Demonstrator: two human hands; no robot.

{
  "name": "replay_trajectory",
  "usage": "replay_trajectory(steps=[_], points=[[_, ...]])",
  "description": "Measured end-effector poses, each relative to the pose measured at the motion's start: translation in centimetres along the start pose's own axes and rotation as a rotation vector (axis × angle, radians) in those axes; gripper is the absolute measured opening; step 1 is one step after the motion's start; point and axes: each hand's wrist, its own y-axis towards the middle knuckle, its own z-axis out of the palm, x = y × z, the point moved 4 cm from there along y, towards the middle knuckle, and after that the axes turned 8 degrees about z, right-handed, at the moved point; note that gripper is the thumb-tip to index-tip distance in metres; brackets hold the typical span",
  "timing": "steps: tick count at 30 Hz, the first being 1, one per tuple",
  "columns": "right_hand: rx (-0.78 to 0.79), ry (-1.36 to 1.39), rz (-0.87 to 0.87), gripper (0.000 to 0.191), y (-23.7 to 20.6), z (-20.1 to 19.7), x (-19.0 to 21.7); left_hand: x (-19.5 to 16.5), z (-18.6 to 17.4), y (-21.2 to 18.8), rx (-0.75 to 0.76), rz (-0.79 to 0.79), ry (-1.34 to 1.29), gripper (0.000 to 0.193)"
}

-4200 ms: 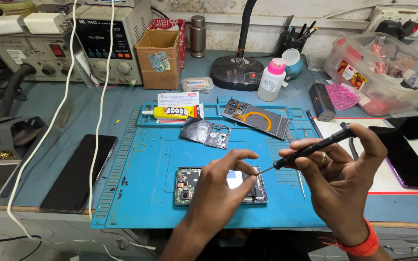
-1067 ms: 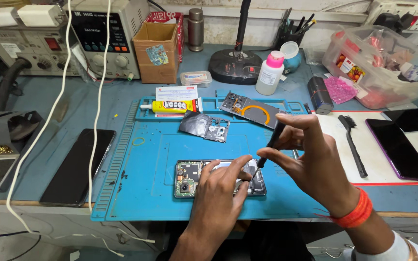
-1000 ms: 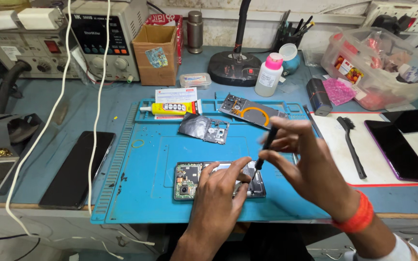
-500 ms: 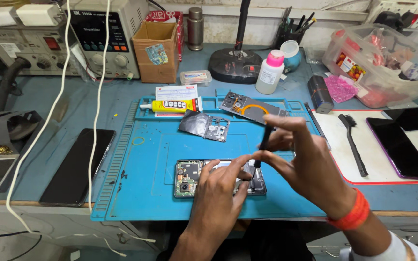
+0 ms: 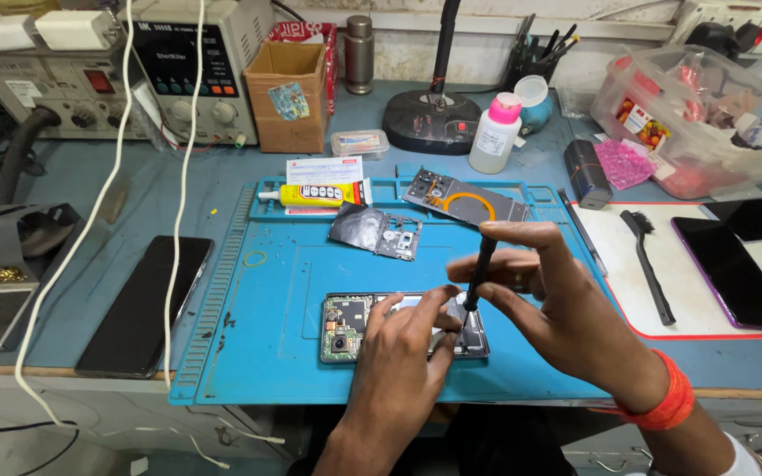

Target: The person uses a spudger tool to pry along the edge of an opened smartphone on a blue repair mat, working around the battery and internal components. They lift and reposition a black internal cover, press components into place, and continue prying and probing the phone's internals with the tool.

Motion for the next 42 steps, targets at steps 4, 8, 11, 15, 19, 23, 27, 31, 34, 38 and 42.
replay_trajectory(steps=[4,8,11,15,19,23,27,31,34,38,42], points=[[-0.13,-0.16,0.069,0.07,0.2,-0.4,-0.1,-0.1,0.1,-0.1,0.005,0.007,-0.018,0.047],[0.039,0.071,-0.011,0.057,0.0,0.0,0.3,0.2,0.0,0.0,-0.003,-0.002,-0.01,0.048],[-0.064,-0.135,0.071,0.063,0.0,-0.2,-0.2,0.2,0.2,-0.1,-0.004,0.003,-0.009,0.047],[-0.084,-0.107,0.137,0.07,0.2,-0.2,-0.9,0.2,0.1,-0.3,0.005,-0.002,-0.013,0.047],[-0.005,0.001,0.072,0.061,-0.1,0.2,-0.8,0.1,-0.1,-0.1,-0.007,0.014,0.003,0.047],[-0.132,-0.213,0.385,0.08,-0.1,-0.1,-2.1,-0.1,-0.2,-0.2,0.003,0.015,-0.038,0.047],[0.01,0.064,0.021,0.065,0.0,0.2,-0.6,0.0,-0.2,-0.1,0.004,0.002,-0.012,0.045],[-0.062,0.008,0.191,0.072,0.4,0.0,-1.2,-0.2,-0.2,-0.1,-0.007,0.005,-0.02,0.046],[-0.116,-0.12,0.162,0.079,0.5,-0.4,-1.1,-0.2,-0.1,-0.1,-0.003,0.0,-0.05,0.044],[0.04,0.067,0.097,0.063,0.1,-0.3,-0.8,-0.1,-0.2,0.0,-0.03,0.007,-0.051,0.043],[-0.061,-0.05,0.124,0.069,0.1,-0.4,-1.1,0.0,0.0,0.0,-0.021,0.001,-0.036,0.039]])
